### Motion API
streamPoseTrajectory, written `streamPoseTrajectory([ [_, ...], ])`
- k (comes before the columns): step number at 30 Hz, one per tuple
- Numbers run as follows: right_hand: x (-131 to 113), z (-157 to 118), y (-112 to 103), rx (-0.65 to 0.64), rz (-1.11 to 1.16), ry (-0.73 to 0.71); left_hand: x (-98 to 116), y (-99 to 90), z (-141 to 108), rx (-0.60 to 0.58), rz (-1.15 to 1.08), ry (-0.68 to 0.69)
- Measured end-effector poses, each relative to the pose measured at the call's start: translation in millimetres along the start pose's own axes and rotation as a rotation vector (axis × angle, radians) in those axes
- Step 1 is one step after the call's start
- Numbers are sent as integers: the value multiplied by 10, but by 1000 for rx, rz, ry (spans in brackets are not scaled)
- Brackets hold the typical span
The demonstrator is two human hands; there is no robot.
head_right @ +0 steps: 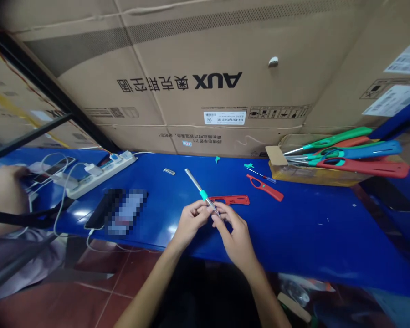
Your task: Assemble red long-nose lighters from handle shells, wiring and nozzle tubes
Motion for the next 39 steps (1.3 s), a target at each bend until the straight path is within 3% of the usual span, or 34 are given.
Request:
streamPoseTrajectory([
  [6,28,46,-22,-3,-284,-175,-65,-129,-170,-19,171,7],
  [10,55,146,-121,-80,-348,-255,-62,-190,-330,-161,345,-6],
  [13,98,294,-206,-162,-386,-309,95,-276,-308,-65,521,221],
  [15,142,448,-242,-231,-402,-342,259,-338,-157,43,652,437],
  [16,166,540,-252,-265,-408,-358,311,-343,-31,2,726,493],
  [20,258,903,-258,-343,-431,-436,284,-363,590,-406,1010,402],
  [22,285,1008,-261,-335,-450,-484,268,-414,802,-450,1030,412],
  [25,315,1017,-281,-298,-482,-560,235,-472,910,-443,1070,473],
  [28,360,927,-298,-277,-524,-624,186,-504,860,-425,1232,566],
  [32,391,864,-312,-236,-566,-638,181,-548,783,-299,1394,697],
  [36,365,888,-321,-168,-565,-635,188,-565,781,-193,1418,743],
  [39,339,896,-308,-139,-546,-646,219,-493,786,-225,1379,753],
])
Point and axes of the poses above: each hand's wrist, its own z-axis towards the middle knuckle, its own y-axis out of the palm, x = y × z, the point moved 4 cm from there along z, towards the middle knuckle, and after that the axes turned 3 degrees about z, right-handed, at the moved point
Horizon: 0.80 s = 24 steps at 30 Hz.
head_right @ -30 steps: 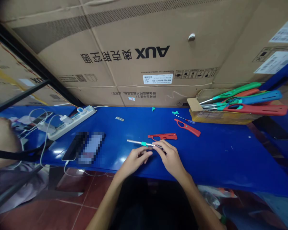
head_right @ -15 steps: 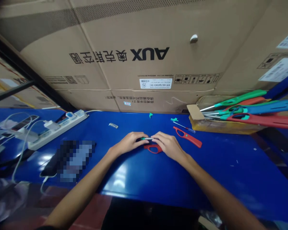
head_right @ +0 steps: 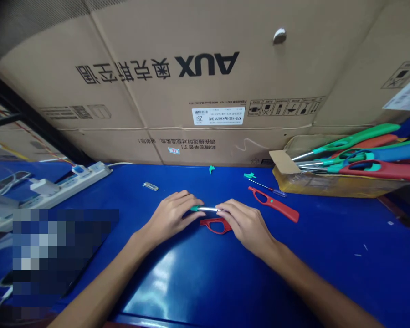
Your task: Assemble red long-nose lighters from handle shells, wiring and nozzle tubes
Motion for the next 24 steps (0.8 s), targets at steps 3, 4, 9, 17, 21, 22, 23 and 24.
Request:
streamPoseTrajectory([
  [3,-31,-2,10,29,2,-21,143,-153,25,14,-37,46],
  [4,-40,-8,11,39,-6,-30,192,-250,-13,39,-25,35],
  [9,-46,-33,-29,89,-32,-31,190,-877,-922,292,107,-471],
  [17,-165,-33,-11,86,-7,-43,-460,-944,-2322,77,278,-815],
  [21,-242,-46,-6,78,22,-85,-622,-860,-2224,83,283,-827],
  [22,-251,-48,-16,78,16,-92,-630,-849,-2228,80,293,-827],
  [23,-257,-49,-29,81,10,-98,-628,-843,-2252,72,298,-823],
  [24,-260,-49,-43,84,3,-103,-615,-843,-2288,64,296,-815],
])
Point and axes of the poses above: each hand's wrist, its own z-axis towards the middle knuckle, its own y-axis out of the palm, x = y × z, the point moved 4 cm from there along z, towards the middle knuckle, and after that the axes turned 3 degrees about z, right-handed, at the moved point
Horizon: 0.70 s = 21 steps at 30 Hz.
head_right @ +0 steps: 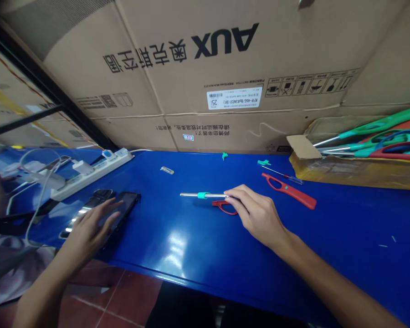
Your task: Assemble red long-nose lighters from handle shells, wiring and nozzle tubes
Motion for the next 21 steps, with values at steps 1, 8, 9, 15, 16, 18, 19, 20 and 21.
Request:
streamPoseTrajectory([
  [1,-2,3,-14,5,-5,-4,-13,-16,-42,0,-7,11],
  [8,-17,21,-24,-3,-14,-16,750,-423,67,187,-224,78],
  [9,-17,20,-21,-15,-19,-18,1017,-429,170,157,-308,161],
  [15,24,17,-42,-66,-64,7,2365,66,747,-138,-446,810],
  [16,37,22,-46,-73,-63,12,2447,166,813,-136,-460,845],
  [18,80,33,-51,-99,-58,47,2515,318,888,-110,-495,908],
  [19,111,38,-53,-119,-58,82,2508,367,904,-104,-518,921],
  [20,147,41,-56,-148,-62,121,2480,400,910,-109,-543,916],
  [21,185,42,-60,-184,-69,159,2437,416,910,-117,-562,902],
])
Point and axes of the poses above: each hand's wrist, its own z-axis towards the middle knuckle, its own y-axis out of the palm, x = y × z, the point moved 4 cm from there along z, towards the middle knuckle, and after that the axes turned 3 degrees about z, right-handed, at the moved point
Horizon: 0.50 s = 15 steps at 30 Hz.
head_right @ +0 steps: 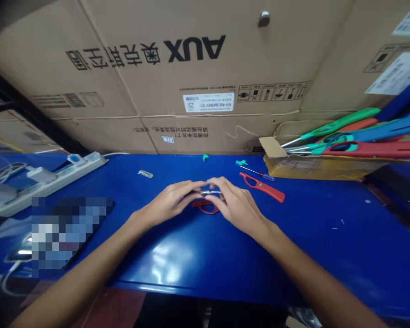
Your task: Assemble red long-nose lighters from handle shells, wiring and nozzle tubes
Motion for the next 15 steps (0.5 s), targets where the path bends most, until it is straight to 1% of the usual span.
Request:
streamPoseTrajectory([
  [2,73,6,-19,-67,-15,54,-36,-42,-85,-16,-27,-24],
  [5,177,10,-79,-136,-18,122,-86,-136,-186,-68,-47,-76],
  [9,265,23,-141,-199,39,205,-178,-207,-229,-113,-52,-137],
  [12,265,39,-158,-197,150,228,-222,-209,-234,-130,-69,-169],
  [15,252,48,-150,-185,210,245,-213,-192,-233,-150,-127,-207],
])
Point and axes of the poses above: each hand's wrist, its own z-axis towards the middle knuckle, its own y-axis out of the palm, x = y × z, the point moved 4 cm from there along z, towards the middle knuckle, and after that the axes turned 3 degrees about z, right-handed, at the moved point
